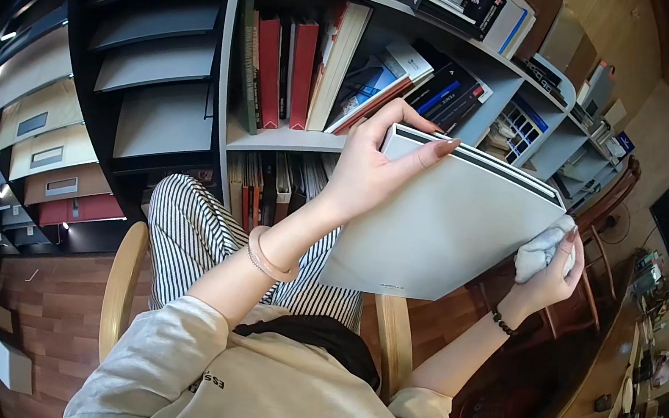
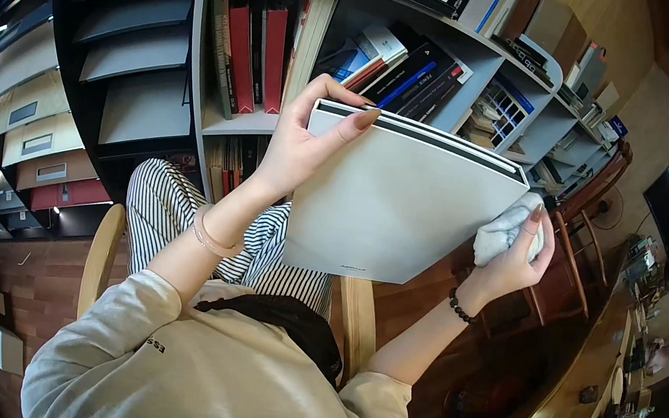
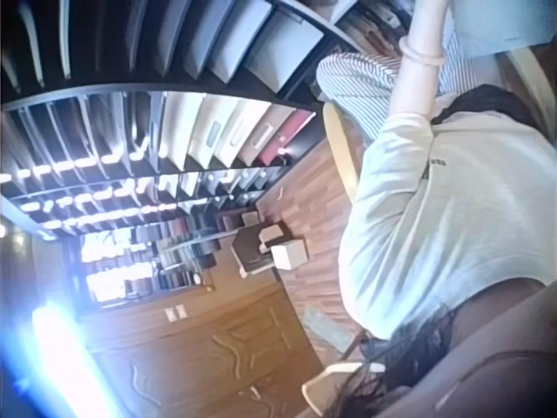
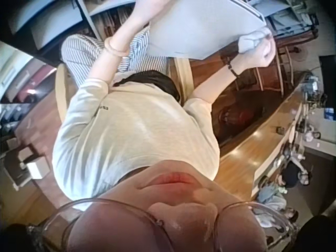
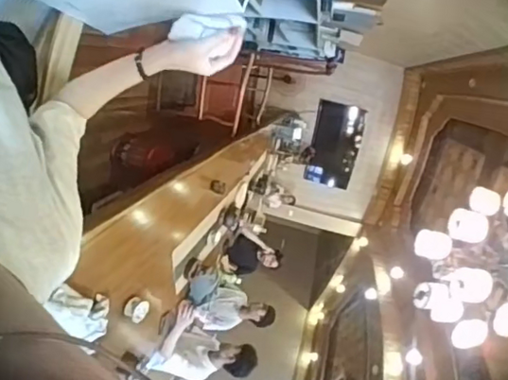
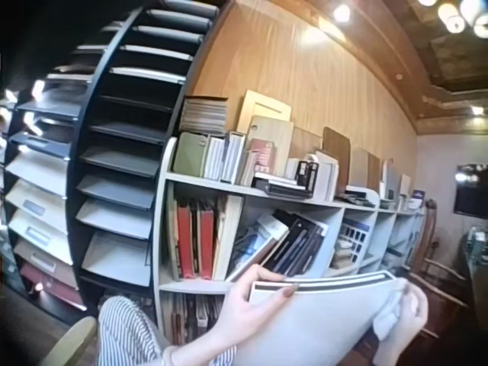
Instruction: Wiping and cleaning the covers of various binders and folders taken from a shelf.
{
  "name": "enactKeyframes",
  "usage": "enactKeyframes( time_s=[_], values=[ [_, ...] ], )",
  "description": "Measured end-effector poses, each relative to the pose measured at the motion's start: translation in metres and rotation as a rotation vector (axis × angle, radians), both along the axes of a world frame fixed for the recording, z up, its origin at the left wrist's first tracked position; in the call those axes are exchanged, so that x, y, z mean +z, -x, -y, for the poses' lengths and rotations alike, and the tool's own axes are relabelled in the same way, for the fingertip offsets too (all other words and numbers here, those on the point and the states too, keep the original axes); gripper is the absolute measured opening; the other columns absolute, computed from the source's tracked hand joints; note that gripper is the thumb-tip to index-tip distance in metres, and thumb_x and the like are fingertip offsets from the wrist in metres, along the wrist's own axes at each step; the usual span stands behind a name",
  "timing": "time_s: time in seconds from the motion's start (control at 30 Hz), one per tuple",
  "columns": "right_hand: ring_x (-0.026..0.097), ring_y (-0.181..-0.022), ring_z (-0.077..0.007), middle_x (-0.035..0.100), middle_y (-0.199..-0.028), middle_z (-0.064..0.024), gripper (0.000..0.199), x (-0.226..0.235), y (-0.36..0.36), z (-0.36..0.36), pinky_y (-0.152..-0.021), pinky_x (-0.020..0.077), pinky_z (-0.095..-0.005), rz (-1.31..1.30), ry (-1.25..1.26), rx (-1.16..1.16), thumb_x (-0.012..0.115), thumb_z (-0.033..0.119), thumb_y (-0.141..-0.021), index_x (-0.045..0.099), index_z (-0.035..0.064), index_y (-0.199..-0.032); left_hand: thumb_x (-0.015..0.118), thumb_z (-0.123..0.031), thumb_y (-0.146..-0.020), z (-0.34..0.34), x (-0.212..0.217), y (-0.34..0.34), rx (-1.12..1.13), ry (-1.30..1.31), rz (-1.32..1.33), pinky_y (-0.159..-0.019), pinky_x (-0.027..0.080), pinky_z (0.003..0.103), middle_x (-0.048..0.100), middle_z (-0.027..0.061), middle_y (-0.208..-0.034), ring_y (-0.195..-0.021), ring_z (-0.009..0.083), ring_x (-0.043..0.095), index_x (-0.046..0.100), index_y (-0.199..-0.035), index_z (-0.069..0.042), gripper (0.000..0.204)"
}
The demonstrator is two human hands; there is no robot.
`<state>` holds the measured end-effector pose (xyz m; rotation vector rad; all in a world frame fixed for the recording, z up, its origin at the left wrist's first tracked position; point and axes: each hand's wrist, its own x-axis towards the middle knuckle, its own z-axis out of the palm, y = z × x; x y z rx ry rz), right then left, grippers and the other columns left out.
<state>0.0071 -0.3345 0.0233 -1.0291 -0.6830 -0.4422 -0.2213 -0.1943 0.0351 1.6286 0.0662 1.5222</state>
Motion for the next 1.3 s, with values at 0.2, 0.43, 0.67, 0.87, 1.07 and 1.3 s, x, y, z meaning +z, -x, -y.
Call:
enactKeyframes(
  time_s=[0.2, 0.43, 0.67, 0.87, 1.07, 1.3],
  values=[
    [0.055, -0.100, -0.0200, 0.057, -0.110, -0.0129, 0.033, 0.008, 0.035, -0.013, -0.089, 0.0464, -0.0314, 0.018, -0.496, 0.000, 0.065, 0.017, -0.088, 0.056, -0.0039, -0.112, 0.073, -0.024, -0.081, 0.010, 0.006, -0.011, 0.017, -0.035, 0.021, -0.070, 0.047, 0.024, 0.063, 0.0047, -0.084, -0.077, 0.0089, 0.059, 0.059, -0.091, -0.002, 0.028],
    [0.048, -0.114, -0.0233, 0.048, -0.126, -0.0159, 0.038, -0.007, 0.022, -0.024, -0.096, 0.0429, -0.0346, 0.272, -0.333, -0.413, 0.061, 0.014, -0.090, 0.049, -0.0020, -0.122, 0.072, -0.021, -0.082, 0.011, 0.002, -0.006, 0.031, -0.045, 0.025, -0.069, 0.047, 0.023, 0.063, 0.0049, -0.085, -0.076, 0.0087, 0.059, 0.058, -0.091, -0.001, 0.026],
    [0.044, -0.121, -0.0286, 0.046, -0.129, -0.0152, 0.046, -0.003, 0.060, -0.034, -0.099, 0.0397, -0.0397, 0.362, -0.109, -0.537, 0.061, 0.014, -0.089, 0.044, 0.0002, -0.130, 0.073, -0.021, -0.083, 0.016, 0.004, 0.000, 0.003, -0.021, 0.008, -0.071, 0.046, 0.022, 0.062, 0.0038, -0.087, -0.080, 0.0074, 0.058, 0.056, -0.091, -0.001, 0.027],
    [0.042, -0.124, -0.0326, 0.043, -0.134, -0.0159, 0.047, -0.013, 0.084, -0.054, -0.106, 0.0305, -0.0461, 0.853, -0.067, -0.413, 0.061, 0.010, -0.087, 0.046, -0.0001, -0.130, 0.069, -0.029, -0.086, 0.005, -0.002, -0.007, -0.001, -0.077, 0.059, -0.071, 0.046, 0.022, 0.061, 0.0033, -0.090, -0.082, 0.0074, 0.056, 0.055, -0.093, -0.002, 0.031],
    [0.040, -0.127, -0.0328, 0.040, -0.136, -0.0170, 0.046, -0.007, 0.043, -0.033, -0.108, 0.0271, -0.0452, 0.537, -0.016, -0.623, 0.060, 0.009, -0.086, 0.046, -0.0007, -0.129, 0.042, -0.057, -0.093, -0.001, -0.005, -0.005, 0.130, -0.149, -0.056, -0.081, 0.044, 0.022, 0.061, 0.0060, -0.098, -0.089, 0.0090, 0.056, 0.055, -0.099, -0.002, 0.057],
    [0.037, -0.130, -0.0326, 0.039, -0.139, -0.0187, 0.043, -0.012, 0.053, -0.050, -0.110, 0.0252, -0.0432, 0.245, -0.327, -0.316, 0.056, 0.008, -0.087, 0.046, -0.0024, -0.127, 0.025, -0.051, -0.100, 0.009, -0.001, -0.007, -0.040, -0.057, 0.026, -0.076, 0.042, 0.022, 0.059, 0.0051, -0.093, -0.083, 0.0062, 0.052, 0.054, -0.097, 0.000, 0.059]
  ],
)
